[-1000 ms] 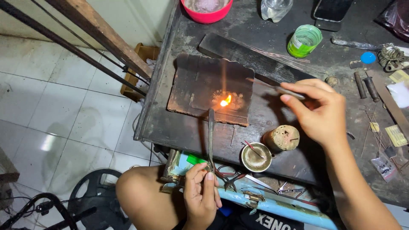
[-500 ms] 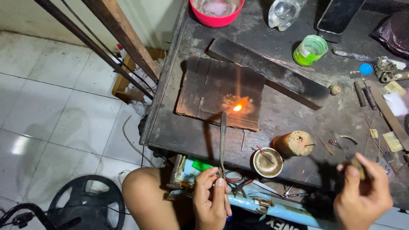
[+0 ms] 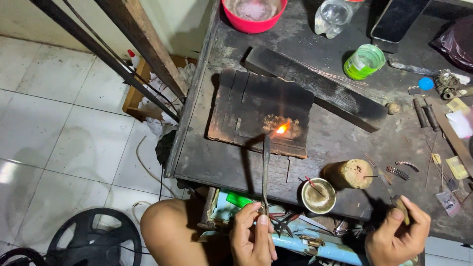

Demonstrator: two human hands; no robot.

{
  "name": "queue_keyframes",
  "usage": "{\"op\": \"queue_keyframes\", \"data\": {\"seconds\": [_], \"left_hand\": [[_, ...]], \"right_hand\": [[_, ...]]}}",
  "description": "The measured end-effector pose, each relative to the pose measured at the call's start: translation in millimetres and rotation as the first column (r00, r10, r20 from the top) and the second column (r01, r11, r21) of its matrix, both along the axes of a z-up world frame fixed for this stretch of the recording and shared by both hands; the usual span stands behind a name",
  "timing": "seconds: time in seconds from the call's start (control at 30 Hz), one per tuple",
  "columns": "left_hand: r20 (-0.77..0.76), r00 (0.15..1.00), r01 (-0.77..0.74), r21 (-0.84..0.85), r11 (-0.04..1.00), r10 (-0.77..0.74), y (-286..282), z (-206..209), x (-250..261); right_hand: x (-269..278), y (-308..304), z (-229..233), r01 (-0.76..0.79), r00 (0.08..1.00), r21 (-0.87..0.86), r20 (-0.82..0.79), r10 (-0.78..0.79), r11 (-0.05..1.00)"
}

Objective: Soldering small jewelry components onto a metal plate using a handheld torch and tweezers.

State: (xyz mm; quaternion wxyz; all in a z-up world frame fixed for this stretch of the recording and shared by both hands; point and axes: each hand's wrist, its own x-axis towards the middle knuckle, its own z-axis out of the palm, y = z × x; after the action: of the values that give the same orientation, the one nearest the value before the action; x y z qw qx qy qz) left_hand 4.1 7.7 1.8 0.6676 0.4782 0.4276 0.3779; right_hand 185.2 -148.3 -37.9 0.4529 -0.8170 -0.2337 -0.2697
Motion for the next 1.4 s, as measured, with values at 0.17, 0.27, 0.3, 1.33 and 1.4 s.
{"op": "queue_keyframes", "data": {"seconds": [0.17,0.27,0.3,1.33,1.4], "left_hand": [[0.033,0.998,0.053,0.062,0.997,-0.055,1.5,-6.7,-2.2],[0.071,0.993,0.084,0.140,0.986,-0.095,2.4,-7.5,-3.2],[0.069,0.994,0.080,0.103,0.992,-0.087,2.4,-7.0,-3.5],[0.126,0.985,-0.113,-0.015,0.993,0.114,-3.7,-8.8,4.1],[0.007,0.995,-0.102,-0.145,0.984,0.104,-2.5,-3.4,2.0]], "right_hand": [[4.2,-11.6,-3.7,-0.032,0.999,-0.024,-0.020,0.031,0.999],[4.0,-10.2,0.2,-0.045,0.999,-0.021,-0.028,0.045,0.999],[4.4,-10.3,-0.3,-0.057,0.998,0.005,-0.042,0.057,0.998],[-38.8,133.5,97.2,-0.294,0.940,-0.164,-0.227,0.254,0.942],[-36.4,135.3,92.8,-0.296,0.943,-0.179,-0.210,0.257,0.938]]}}
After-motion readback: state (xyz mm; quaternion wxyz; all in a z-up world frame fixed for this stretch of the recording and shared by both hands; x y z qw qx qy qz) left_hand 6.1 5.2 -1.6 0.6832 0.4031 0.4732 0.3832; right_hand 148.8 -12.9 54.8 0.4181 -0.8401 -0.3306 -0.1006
